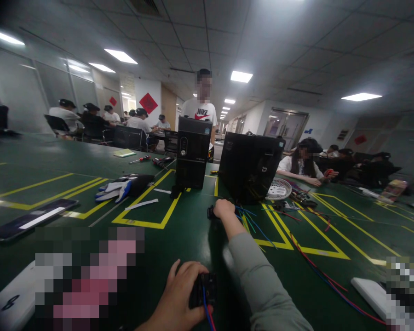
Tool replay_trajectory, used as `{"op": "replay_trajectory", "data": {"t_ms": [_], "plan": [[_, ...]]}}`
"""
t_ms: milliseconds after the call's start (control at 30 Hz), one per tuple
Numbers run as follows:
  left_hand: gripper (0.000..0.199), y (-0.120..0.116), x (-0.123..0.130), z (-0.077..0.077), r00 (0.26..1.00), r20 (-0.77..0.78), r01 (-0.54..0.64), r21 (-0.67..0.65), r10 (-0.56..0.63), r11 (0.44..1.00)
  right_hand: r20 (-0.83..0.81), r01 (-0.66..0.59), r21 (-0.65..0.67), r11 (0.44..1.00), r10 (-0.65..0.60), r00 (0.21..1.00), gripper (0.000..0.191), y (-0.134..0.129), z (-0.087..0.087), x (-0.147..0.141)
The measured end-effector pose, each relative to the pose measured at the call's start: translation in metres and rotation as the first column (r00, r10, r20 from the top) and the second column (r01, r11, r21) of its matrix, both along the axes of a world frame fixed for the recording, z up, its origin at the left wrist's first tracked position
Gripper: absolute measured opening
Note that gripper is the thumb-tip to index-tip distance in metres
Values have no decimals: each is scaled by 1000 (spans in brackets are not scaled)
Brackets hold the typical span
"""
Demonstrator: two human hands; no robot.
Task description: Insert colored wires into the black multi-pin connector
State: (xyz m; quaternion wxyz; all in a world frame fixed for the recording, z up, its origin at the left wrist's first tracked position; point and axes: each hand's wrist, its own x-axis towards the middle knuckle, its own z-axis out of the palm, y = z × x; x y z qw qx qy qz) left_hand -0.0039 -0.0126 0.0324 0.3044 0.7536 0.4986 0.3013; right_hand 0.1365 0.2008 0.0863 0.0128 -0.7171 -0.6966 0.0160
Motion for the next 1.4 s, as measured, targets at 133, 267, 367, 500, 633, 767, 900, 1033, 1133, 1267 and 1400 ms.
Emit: {"op": "replay_trajectory", "data": {"t_ms": [133,267,367,500,633,767,900,1033,1133,1267,1400], "plan": [[43,-1,1,2,1000,2,1,4,-1,1000,-52,-93,148,985,101,994,27,-22,7,10],[43,-1,2,3,1000,9,-6,14,6,1000,-147,-166,284,944,214,966,27,-58,16,25],[43,-2,2,3,1000,15,-18,26,18,1000,-253,-200,295,934,278,926,24,-98,17,37],[41,-3,1,-3,999,35,-13,71,10,997,-421,-291,156,944,330,845,25,-169,6,44],[40,-2,0,-13,999,54,-9,131,2,991,-660,-364,-87,927,220,718,34,-233,-12,37],[42,-1,-1,-19,999,42,-14,146,8,989,-753,-302,-193,934,57,655,24,-259,-24,30],[42,-2,-1,-17,999,31,-10,143,6,990,-780,-278,-211,937,10,626,18,-258,-24,30],[42,-2,-2,-16,1000,25,-12,135,9,991,-783,-267,-346,899,-119,610,20,-257,-19,30],[42,-1,-2,-17,1000,27,-19,139,15,990,-789,-275,-263,925,-42,613,21,-258,-18,31],[40,0,-1,-17,1000,27,-20,143,17,990,-692,-305,-150,940,121,712,22,-259,-21,32],[39,-1,0,-15,999,21,-31,137,28,990,-532,-308,-101,946,210,821,23,-262,-26,29]]}}
